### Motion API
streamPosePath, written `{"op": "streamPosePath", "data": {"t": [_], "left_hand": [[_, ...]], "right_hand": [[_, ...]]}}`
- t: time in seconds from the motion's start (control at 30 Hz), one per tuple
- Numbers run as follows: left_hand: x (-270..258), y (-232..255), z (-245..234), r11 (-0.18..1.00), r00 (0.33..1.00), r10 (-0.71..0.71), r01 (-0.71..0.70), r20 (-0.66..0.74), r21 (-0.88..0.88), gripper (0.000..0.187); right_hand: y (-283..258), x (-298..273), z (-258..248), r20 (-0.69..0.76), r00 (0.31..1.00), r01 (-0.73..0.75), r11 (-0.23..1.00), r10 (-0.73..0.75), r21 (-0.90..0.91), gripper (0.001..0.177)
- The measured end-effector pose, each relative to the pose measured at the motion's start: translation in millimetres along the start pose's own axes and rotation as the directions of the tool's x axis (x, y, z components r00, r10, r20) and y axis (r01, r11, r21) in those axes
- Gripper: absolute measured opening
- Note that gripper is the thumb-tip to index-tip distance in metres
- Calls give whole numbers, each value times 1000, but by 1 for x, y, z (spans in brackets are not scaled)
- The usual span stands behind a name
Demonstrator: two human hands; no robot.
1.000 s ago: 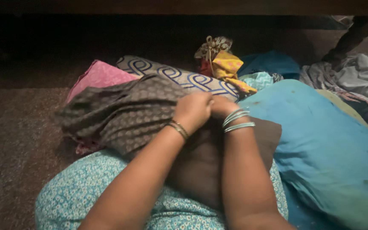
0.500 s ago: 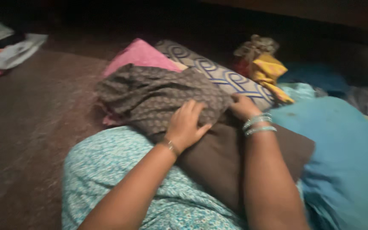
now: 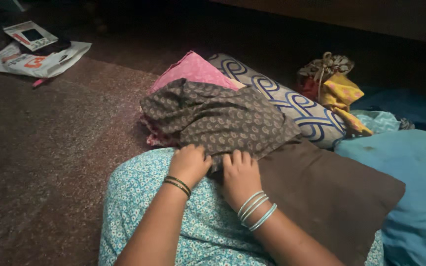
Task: The person sits on the floor and stuffs a cylindrical pillow with fabric pieces, then covers it with a patterned cloth. They adjust the fabric to fit snugly around the pillow and smooth the surface.
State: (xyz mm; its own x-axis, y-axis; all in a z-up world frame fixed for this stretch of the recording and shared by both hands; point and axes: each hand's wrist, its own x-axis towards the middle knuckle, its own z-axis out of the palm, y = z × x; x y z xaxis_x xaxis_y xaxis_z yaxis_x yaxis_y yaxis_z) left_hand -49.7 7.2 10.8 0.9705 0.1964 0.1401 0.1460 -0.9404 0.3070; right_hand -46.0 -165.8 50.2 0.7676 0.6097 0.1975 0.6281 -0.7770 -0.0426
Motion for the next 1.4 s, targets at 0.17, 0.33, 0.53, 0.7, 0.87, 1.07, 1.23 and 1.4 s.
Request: {"op": "streamPosePath", "data": {"t": [0.17, 0.33, 0.53, 0.7, 0.87, 1.07, 1.23, 1.4], "left_hand": [[-4, -4, 10, 988, 996, 60, -69, -71, -140, 19], [-6, 3, 5, 951, 992, 40, -76, -123, -301, 16], [-5, 8, 4, 905, 980, -7, -78, -199, -418, 41], [-2, 17, 5, 968, 986, -167, 167, 18, -188, 66], [13, 26, 19, 958, 978, -209, 199, -25, -205, 63], [16, 44, 21, 923, 953, -269, 296, 138, -247, 66], [31, 43, 46, 906, 985, -172, 162, 12, -390, 75], [93, 54, 74, 927, 913, 41, -187, -406, -325, 68]], "right_hand": [[14, 10, 22, -85, 989, -117, 993, 119, 28, 55], [35, 34, 14, 153, 970, -206, 971, 187, 119, 49], [73, 82, -12, 372, 927, -84, 992, 43, 96, 42], [96, 98, -28, 409, 912, -83, 979, 0, 185, 45], [115, 81, -2, 251, 958, 18, 903, -138, 429, 35], [133, 66, 37, 79, 996, -27, 701, -42, 713, 36], [159, 67, 52, -77, 991, 11, 511, 109, 860, 33], [189, 66, 27, -204, 955, 154, 229, 214, 961, 28]]}}
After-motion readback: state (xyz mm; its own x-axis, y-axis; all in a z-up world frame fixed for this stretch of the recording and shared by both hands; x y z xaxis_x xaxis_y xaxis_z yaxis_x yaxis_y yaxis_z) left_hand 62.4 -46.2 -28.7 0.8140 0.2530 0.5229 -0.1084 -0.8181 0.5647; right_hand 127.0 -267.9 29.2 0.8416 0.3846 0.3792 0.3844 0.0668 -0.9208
